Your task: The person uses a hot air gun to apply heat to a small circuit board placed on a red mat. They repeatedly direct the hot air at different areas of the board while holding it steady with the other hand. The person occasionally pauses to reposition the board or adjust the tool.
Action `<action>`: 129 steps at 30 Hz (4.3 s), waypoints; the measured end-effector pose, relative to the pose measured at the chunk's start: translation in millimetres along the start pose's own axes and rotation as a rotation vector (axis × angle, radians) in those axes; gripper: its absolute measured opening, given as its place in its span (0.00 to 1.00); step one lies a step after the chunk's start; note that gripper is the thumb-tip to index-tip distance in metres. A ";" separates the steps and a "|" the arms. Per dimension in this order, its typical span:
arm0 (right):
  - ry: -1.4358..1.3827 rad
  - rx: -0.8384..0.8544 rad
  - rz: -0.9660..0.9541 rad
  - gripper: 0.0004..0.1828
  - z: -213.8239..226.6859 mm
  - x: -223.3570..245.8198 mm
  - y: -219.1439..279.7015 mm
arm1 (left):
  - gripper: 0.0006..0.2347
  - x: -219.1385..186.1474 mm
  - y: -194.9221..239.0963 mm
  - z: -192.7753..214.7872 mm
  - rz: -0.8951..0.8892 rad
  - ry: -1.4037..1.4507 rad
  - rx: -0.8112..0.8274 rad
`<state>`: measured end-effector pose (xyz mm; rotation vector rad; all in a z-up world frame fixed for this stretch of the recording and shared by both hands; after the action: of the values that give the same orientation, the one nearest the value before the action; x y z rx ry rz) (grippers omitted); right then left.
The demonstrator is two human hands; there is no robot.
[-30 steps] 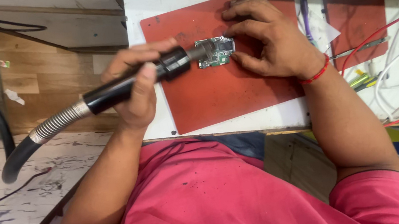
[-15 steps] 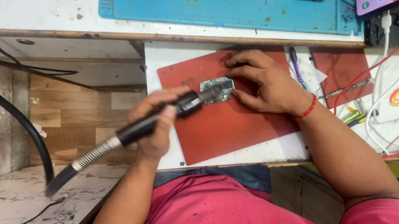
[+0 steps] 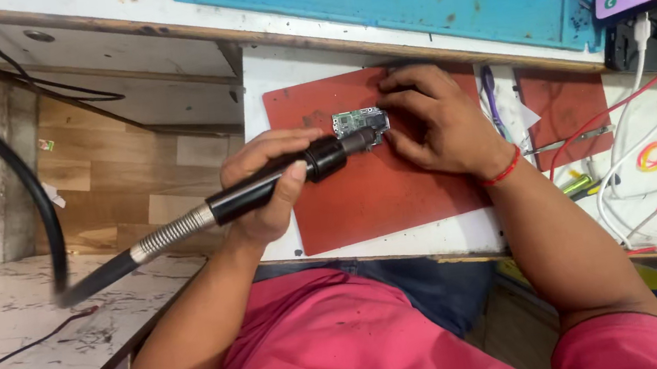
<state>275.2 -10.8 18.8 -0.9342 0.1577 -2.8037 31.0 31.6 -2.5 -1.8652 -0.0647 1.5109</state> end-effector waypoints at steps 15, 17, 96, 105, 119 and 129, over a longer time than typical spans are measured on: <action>-0.034 -0.008 -0.053 0.20 7.0 -1.2 -12.5 | 0.12 -1.8 -8.7 1.8 0.092 -0.016 -0.085; -0.041 0.017 -0.062 0.20 0.4 -1.6 -0.4 | 0.12 -3.2 3.2 3.1 0.118 0.004 -0.147; -0.089 0.029 -0.054 0.19 6.4 -6.7 1.2 | 0.10 9.2 -0.5 -0.2 0.029 0.058 -0.050; -0.068 0.024 -0.061 0.18 7.3 -8.6 1.6 | 0.09 10.7 4.8 5.3 0.066 0.107 -0.196; -0.043 0.029 -0.052 0.18 6.5 -8.0 2.0 | 0.09 8.6 1.8 3.2 0.042 0.041 -0.097; -0.049 0.035 -0.067 0.18 5.4 -9.2 2.0 | 0.08 7.7 -1.8 0.9 0.026 0.021 -0.094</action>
<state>286.0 -11.1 17.4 -1.0177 0.0711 -2.8316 33.3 37.0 -7.9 -1.9626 -0.1044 1.5296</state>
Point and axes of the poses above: each hand's wrist, its own y-axis away from the middle knuckle, its own z-axis out of the back of the hand, x = y × z, the point moved 6 cm from there along -y, towards the middle knuckle, and after that the axes turned 12 degrees about -z, right-handed, at the moved point
